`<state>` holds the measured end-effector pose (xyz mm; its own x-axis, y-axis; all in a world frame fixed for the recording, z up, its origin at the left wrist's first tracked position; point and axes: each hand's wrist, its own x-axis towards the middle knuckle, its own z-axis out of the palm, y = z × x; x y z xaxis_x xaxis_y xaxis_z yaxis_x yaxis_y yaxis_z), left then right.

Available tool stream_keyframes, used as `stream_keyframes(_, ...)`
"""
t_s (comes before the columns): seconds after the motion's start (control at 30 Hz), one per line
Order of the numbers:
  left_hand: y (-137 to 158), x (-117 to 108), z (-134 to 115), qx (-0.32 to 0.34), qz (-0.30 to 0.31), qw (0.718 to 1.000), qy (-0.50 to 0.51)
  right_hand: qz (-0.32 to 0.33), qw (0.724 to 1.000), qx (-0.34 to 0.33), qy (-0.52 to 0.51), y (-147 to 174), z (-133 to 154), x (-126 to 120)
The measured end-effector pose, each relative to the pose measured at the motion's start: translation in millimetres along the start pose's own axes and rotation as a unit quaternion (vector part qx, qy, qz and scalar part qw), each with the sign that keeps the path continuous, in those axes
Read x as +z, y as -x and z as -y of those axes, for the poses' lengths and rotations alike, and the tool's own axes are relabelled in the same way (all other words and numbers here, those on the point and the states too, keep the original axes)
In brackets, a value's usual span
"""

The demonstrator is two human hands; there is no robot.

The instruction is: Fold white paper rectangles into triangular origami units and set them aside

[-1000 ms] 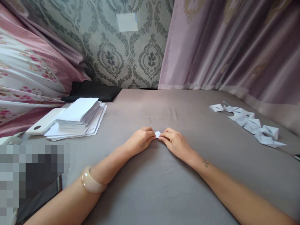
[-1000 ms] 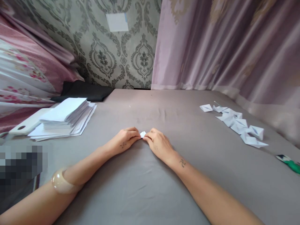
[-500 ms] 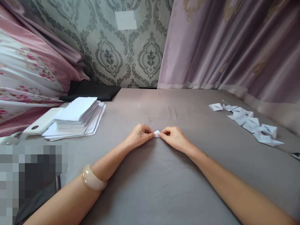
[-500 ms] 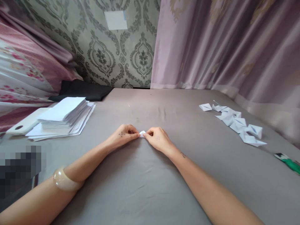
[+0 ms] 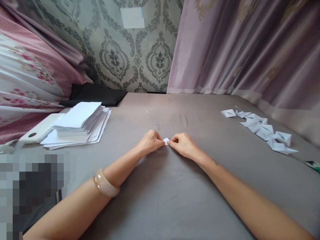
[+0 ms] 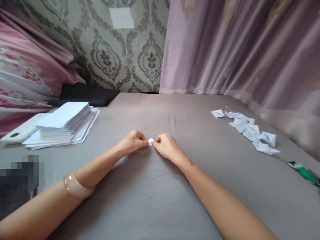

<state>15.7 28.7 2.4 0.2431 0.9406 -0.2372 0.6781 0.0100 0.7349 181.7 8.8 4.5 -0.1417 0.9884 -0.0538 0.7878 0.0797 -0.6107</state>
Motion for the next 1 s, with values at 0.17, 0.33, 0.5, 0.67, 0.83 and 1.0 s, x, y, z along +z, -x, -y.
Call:
stream_keyframes(0.17,-2,-1,-8,0.023,-0.007,0.998,-0.059,-0.021,1.0,0.009,-0.006,1,-2,1)
stream_keyframes(0.33,-2,4,6,0.088,-0.05,0.994,-0.044,-0.057,0.997,-0.059,0.001,7,-8,9)
stream_keyframes(0.5,6,10,17,0.144,-0.075,0.987,0.014,-0.087,0.992,-0.093,-0.024,14,-13,16)
stream_keyframes(0.67,13,11,15,0.181,-0.06,0.98,0.053,-0.072,0.991,-0.095,-0.068,17,-11,15)
stream_keyframes(0.83,12,9,11,0.25,-0.097,0.958,0.107,-0.118,0.976,-0.093,-0.156,16,-6,16)
stream_keyframes(1.0,14,7,7,0.296,-0.117,0.937,0.144,-0.121,0.966,-0.123,-0.194,12,-5,16)
